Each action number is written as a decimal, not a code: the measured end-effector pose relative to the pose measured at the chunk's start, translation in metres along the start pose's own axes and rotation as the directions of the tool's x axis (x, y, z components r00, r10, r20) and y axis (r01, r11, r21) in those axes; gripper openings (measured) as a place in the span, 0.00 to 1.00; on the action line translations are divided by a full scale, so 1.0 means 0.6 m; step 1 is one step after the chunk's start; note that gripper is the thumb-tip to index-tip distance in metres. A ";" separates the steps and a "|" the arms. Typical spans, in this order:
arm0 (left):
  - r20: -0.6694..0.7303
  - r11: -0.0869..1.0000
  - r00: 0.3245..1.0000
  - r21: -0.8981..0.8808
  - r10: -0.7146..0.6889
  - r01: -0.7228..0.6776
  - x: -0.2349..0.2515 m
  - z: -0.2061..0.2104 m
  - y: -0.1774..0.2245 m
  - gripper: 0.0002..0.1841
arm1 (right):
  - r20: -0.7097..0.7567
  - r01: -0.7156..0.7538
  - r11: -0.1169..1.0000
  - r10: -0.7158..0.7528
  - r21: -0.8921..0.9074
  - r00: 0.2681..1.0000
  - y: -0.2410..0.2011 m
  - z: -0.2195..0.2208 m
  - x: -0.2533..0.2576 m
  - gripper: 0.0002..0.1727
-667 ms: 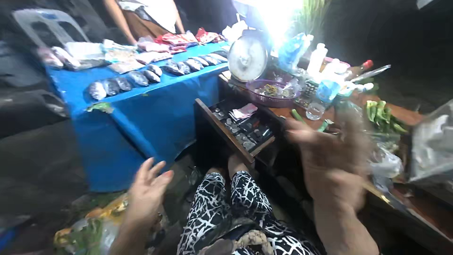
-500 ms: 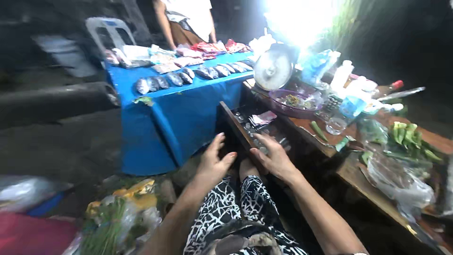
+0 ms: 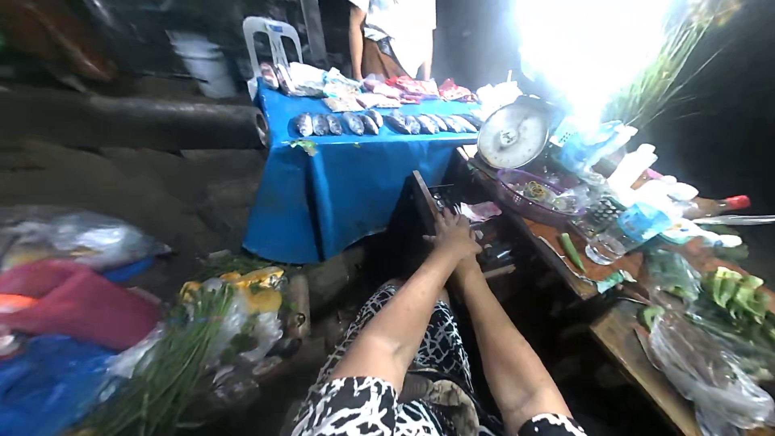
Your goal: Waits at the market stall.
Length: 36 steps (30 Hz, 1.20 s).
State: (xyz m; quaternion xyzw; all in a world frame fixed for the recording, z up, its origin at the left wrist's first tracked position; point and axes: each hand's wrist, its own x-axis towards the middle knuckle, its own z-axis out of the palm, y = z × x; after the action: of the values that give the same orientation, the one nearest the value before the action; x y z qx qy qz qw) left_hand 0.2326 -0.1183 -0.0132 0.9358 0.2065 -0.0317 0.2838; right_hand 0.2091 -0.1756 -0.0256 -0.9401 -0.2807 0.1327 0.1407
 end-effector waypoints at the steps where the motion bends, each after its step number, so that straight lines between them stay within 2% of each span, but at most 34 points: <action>1: 0.002 1.000 1.000 -0.006 -0.010 0.010 0.000 0.001 -0.003 0.51 | 0.004 0.015 1.000 -0.015 0.014 1.000 0.014 0.018 0.004 0.29; 2: -0.001 1.000 1.000 0.006 -0.010 0.010 0.001 0.004 -0.006 0.50 | 0.008 -0.036 0.996 0.036 0.085 0.999 0.018 0.022 -0.004 0.28; 4: -0.001 1.000 1.000 0.028 0.007 -0.007 0.000 0.010 -0.009 0.48 | 0.123 -0.111 0.990 0.100 0.083 0.987 0.007 0.001 -0.025 0.29; 6: 0.022 0.998 0.999 0.053 0.031 -0.032 -0.002 0.008 -0.007 0.45 | 0.074 -0.074 0.985 0.063 0.155 0.995 0.007 -0.002 -0.035 0.30; 9: 0.083 0.996 0.995 0.064 0.049 -0.054 -0.007 -0.003 -0.003 0.43 | -0.054 -0.028 0.928 0.052 0.373 0.997 -0.003 -0.015 -0.050 0.31; 11: 0.104 0.998 0.994 0.058 0.034 -0.041 -0.005 -0.006 -0.001 0.44 | -0.086 0.001 0.945 0.029 0.326 0.996 -0.003 -0.009 -0.045 0.31; 13: 0.107 0.997 0.994 0.069 0.032 -0.039 -0.001 -0.003 -0.002 0.44 | -0.021 0.021 0.993 -0.018 0.114 1.000 0.009 0.008 -0.021 0.32; 16: 0.101 0.997 0.994 0.072 0.031 -0.038 0.002 0.000 -0.006 0.44 | 0.056 0.006 1.000 -0.006 0.004 0.998 0.000 0.000 -0.024 0.32; 20: 0.092 0.996 0.995 0.064 0.050 -0.056 0.002 -0.002 -0.007 0.43 | 0.061 -0.049 0.993 0.043 0.103 0.997 -0.004 -0.010 -0.033 0.32; 23: 0.091 0.998 0.995 0.041 0.047 -0.050 0.007 0.001 -0.011 0.43 | -0.007 -0.044 0.977 0.047 0.210 0.999 0.010 0.010 -0.018 0.33; 25: 0.081 0.999 0.996 0.013 0.041 -0.042 0.009 0.002 -0.014 0.43 | -0.069 -0.067 0.942 0.095 0.330 0.993 0.010 0.021 -0.014 0.31; 27: 0.068 0.999 0.997 -0.009 0.036 -0.036 0.009 0.003 -0.016 0.43 | -0.070 -0.096 0.914 0.134 0.394 0.989 -0.008 0.003 -0.034 0.28; 29: 0.062 0.999 0.997 -0.009 0.044 -0.044 0.009 0.005 -0.017 0.43 | -0.093 -0.069 0.922 0.112 0.382 0.989 -0.005 0.005 -0.029 0.27; 32: 0.058 0.998 0.996 -0.008 0.062 -0.061 0.005 0.001 -0.016 0.42 | -0.274 0.115 0.943 -0.027 0.311 0.961 0.063 0.099 0.063 0.32; 34: 0.056 0.998 0.996 -0.017 0.068 -0.067 0.000 -0.002 -0.014 0.41 | -0.318 0.131 0.945 -0.030 0.299 0.948 0.079 0.131 0.091 0.32; 36: 0.057 0.997 0.996 -0.022 0.071 -0.070 -0.001 -0.002 -0.015 0.41 | -0.194 0.039 0.948 0.024 0.315 0.981 0.039 0.073 0.037 0.30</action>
State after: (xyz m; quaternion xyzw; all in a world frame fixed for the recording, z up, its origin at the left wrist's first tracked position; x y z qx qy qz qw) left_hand 0.2283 -0.1109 -0.0167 0.9383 0.1654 -0.0464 0.3000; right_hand 0.2241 -0.1738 -0.0778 -0.9126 -0.2443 0.0826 0.3174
